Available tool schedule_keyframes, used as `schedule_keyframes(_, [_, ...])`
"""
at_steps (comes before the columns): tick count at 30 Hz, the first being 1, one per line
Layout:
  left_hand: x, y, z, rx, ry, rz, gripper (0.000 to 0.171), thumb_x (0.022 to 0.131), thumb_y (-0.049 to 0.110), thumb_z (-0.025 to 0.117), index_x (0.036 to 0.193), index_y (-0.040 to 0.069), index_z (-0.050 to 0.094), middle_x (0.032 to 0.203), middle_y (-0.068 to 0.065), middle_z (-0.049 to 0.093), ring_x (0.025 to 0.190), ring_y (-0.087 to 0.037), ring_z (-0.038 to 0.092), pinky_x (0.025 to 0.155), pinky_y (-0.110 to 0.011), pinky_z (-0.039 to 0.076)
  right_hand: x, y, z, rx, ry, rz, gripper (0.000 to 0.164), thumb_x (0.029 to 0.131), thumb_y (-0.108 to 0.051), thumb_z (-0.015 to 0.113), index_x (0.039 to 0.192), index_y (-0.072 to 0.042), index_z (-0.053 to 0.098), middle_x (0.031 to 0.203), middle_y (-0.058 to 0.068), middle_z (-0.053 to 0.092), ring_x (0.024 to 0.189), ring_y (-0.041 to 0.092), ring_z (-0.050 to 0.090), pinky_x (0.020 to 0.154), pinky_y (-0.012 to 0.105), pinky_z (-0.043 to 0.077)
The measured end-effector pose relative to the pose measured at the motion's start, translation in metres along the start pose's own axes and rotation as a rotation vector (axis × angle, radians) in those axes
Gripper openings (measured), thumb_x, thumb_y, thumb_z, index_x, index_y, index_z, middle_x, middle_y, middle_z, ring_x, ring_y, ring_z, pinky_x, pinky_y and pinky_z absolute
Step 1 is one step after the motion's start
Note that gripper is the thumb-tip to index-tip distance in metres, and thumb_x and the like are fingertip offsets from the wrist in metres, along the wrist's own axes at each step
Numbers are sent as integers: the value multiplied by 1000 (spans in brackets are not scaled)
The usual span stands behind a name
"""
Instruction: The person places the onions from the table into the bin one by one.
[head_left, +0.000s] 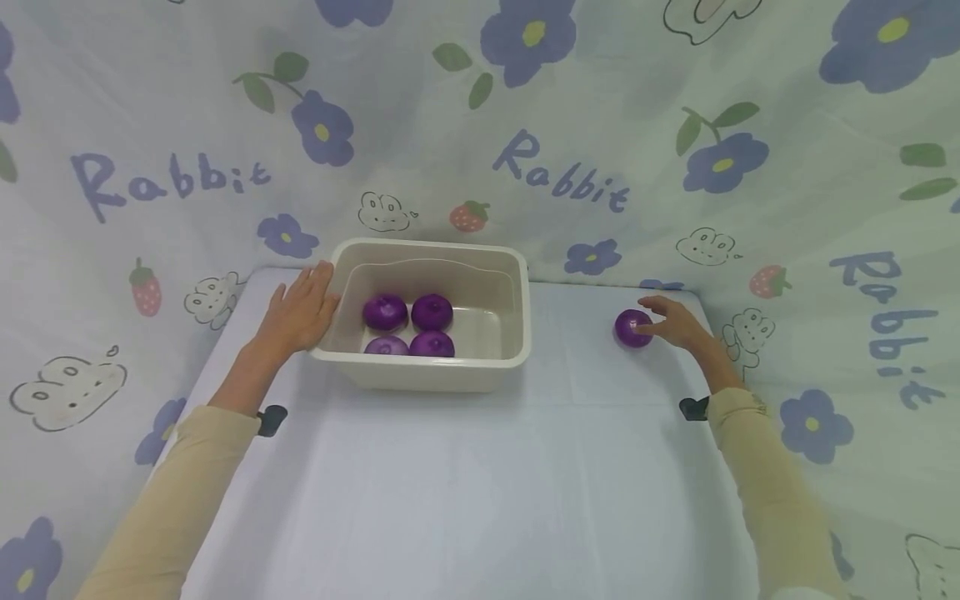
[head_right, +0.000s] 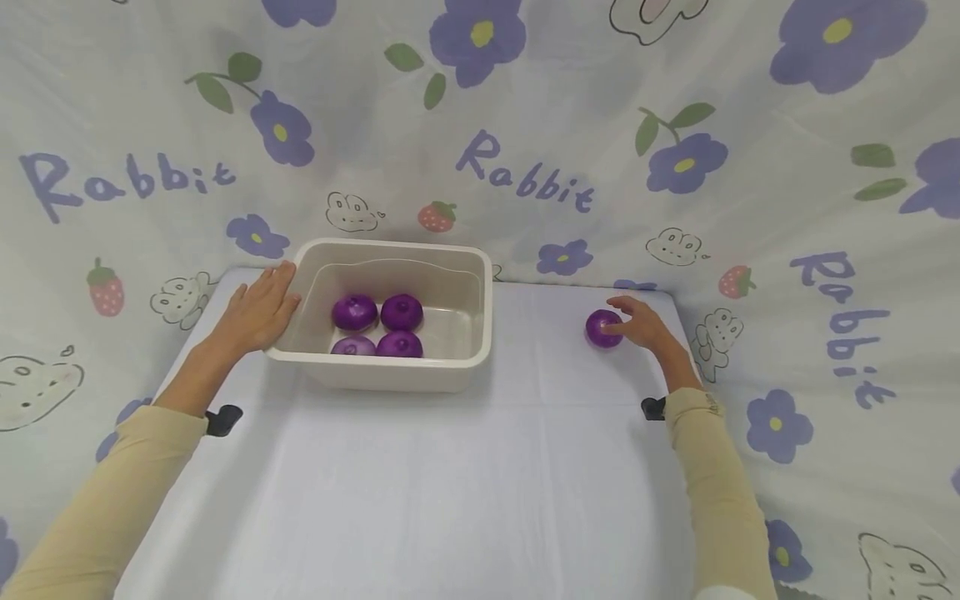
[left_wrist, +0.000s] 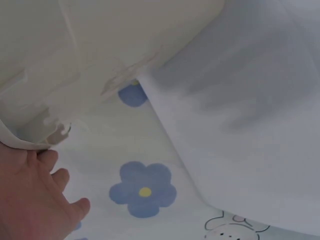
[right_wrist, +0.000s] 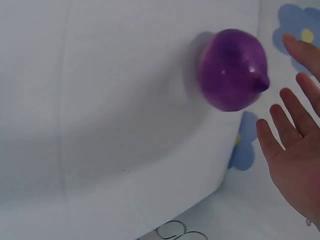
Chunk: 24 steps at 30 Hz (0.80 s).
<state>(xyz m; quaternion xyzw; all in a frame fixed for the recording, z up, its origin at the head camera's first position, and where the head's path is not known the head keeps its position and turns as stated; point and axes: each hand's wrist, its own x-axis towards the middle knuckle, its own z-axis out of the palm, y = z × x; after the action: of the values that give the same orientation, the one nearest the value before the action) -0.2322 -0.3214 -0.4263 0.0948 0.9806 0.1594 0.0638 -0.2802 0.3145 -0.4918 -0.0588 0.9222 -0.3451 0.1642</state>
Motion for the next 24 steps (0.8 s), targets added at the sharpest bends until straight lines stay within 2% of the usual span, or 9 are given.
schedule_keyframes(4, [-1, 2, -1, -1, 2, 0, 61, 109, 28, 22, 157, -5, 6, 162, -26, 7, 148, -46, 4, 114, -67, -2, 4, 16, 8, -1, 26, 38, 70, 93, -19, 72, 149, 5, 36, 154, 33, 28, 141, 52, 23, 112, 63, 26])
schedule_keyframes(10, [-2, 4, -3, -1, 7, 0, 60, 109, 28, 22, 157, -5, 7, 162, -26, 8, 148, -46, 4, 114, -67, -1, 7, 36, 19, 94, 36, 102, 82, 93, -21, 73, 154, 5, 24, 155, 35, 23, 142, 52, 23, 111, 62, 28])
schedule_keyframes(14, [-2, 5, -3, -11, 11, 0, 60, 109, 28, 23, 157, -5, 8, 162, -26, 8, 148, -46, 5, 114, -68, -1, 5, 38, 24, 126, 38, 142, 86, 94, -25, 71, 155, 6, 19, 154, 36, 25, 141, 51, 25, 112, 61, 28])
schedule_keyframes(18, [0, 4, -2, -12, 15, 3, 60, 109, 27, 24, 157, -5, 8, 162, -26, 9, 148, -46, 6, 113, -68, 0, 4, 39, 27, 116, 36, 173, 85, 95, -30, 70, 154, 6, 21, 151, 36, 31, 140, 50, 28, 111, 61, 29])
schedule_keyframes(24, [1, 1, 1, -5, 9, -2, 60, 109, 28, 23, 157, -4, 7, 163, -25, 8, 148, -46, 5, 113, -68, 0, 7, 35, 26, 116, 62, 157, 84, 94, -27, 71, 154, 6, 23, 150, 36, 33, 139, 51, 30, 110, 62, 31])
